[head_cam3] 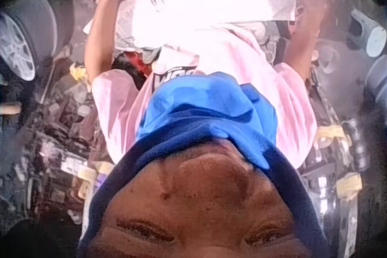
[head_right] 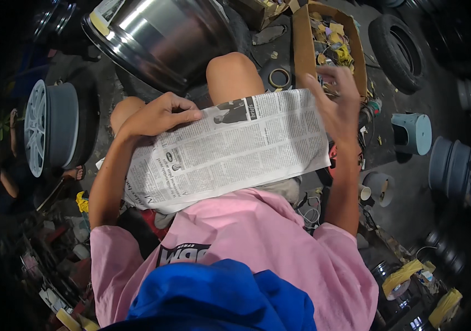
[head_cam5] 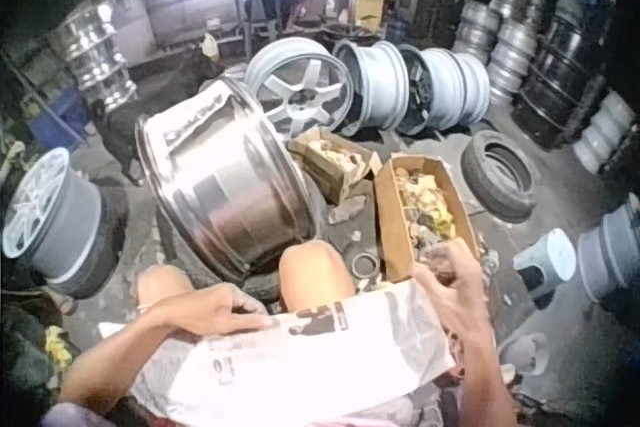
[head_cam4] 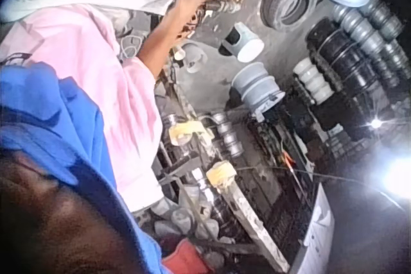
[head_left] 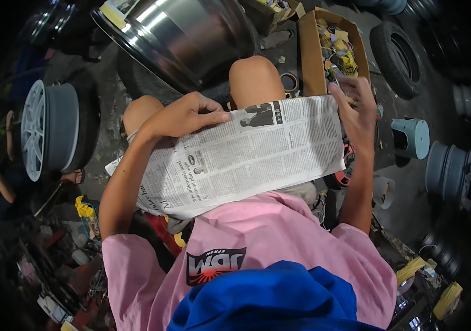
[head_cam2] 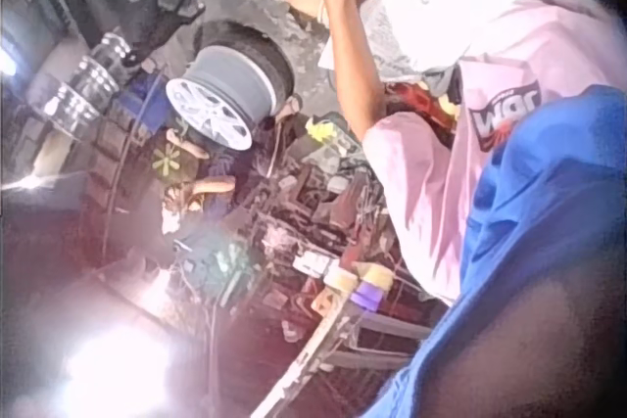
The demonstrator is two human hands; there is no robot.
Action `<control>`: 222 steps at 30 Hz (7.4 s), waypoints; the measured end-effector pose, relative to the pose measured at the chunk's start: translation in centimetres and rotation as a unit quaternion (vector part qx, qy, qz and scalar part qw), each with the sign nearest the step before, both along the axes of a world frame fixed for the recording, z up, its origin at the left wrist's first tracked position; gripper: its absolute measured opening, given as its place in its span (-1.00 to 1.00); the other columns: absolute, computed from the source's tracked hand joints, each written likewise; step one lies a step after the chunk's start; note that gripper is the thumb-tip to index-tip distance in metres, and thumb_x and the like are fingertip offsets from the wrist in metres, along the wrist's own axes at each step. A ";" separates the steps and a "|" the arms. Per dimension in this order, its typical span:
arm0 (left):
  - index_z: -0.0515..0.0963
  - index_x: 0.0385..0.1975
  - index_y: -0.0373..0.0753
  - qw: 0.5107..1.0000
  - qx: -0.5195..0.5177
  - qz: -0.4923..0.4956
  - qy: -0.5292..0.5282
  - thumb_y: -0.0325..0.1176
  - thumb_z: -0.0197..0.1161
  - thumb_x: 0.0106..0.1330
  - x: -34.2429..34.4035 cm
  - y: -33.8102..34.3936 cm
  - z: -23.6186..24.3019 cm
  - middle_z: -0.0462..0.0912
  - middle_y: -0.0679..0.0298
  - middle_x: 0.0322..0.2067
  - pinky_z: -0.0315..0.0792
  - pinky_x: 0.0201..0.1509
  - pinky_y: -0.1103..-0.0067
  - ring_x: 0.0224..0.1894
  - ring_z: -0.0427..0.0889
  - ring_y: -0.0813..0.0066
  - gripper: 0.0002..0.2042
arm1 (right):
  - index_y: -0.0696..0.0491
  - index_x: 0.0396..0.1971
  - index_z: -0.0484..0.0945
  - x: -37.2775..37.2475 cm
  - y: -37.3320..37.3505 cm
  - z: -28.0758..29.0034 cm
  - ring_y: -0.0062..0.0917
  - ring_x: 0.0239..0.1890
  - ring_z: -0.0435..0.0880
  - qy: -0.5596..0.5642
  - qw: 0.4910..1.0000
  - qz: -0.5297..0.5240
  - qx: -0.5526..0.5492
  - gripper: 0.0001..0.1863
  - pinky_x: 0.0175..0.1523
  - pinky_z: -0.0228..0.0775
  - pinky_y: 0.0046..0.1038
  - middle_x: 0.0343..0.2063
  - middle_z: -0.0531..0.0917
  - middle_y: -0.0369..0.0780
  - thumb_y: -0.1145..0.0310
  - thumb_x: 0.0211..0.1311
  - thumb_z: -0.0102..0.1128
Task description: The person covers the outer surface of a metal wheel rim using newspaper and yellow tape by hand.
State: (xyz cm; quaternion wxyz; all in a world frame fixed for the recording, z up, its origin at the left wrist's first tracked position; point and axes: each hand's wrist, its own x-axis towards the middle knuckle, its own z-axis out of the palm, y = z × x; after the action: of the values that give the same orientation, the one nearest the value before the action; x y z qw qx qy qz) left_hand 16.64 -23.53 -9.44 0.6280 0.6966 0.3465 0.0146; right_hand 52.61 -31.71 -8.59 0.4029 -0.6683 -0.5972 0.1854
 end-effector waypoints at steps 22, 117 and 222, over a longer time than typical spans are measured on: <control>0.74 -0.32 -0.36 0.966 0.063 0.157 0.197 -0.21 0.42 0.35 -19.6 -3.2 6.5 0.62 0.41 -0.56 0.35 -0.37 0.60 -0.45 0.47 0.71 -0.73 | 0.12 -0.72 0.54 -9.0 4.3 -2.1 -0.27 -0.74 0.46 -0.158 0.975 0.120 0.105 -0.50 -0.57 0.22 -0.28 -0.77 0.49 -0.13 0.12 0.35 0.35; 0.53 -0.42 -0.34 0.907 0.275 -0.201 -0.250 -0.12 0.24 0.52 11.1 4.7 23.9 0.44 0.45 -0.49 0.30 -0.27 0.60 -0.35 0.38 0.70 -0.62 | 0.22 -0.03 0.53 -3.4 1.7 18.0 -0.70 -0.10 0.55 0.334 0.870 0.363 0.022 -0.74 0.06 0.39 -0.57 -0.20 0.60 -0.34 0.47 0.34 0.25; 0.63 0.01 -0.50 0.598 0.439 0.628 -0.236 -0.24 0.18 0.57 -7.7 6.2 7.0 0.74 0.25 -0.12 0.46 0.05 0.59 -0.10 0.62 0.58 -0.64 | 0.30 -0.05 0.63 -3.6 6.5 -0.1 -0.63 -0.15 0.62 0.240 0.931 -0.125 0.243 -0.64 0.00 0.45 -0.51 -0.19 0.73 -0.23 0.24 0.53 0.19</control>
State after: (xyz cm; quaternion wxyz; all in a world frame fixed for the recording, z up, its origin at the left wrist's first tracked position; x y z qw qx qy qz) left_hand 8.97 -17.32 -2.41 0.1421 0.4716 0.4897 0.7195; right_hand 49.02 -25.16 -8.66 0.7045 -0.5543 -0.4212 0.1379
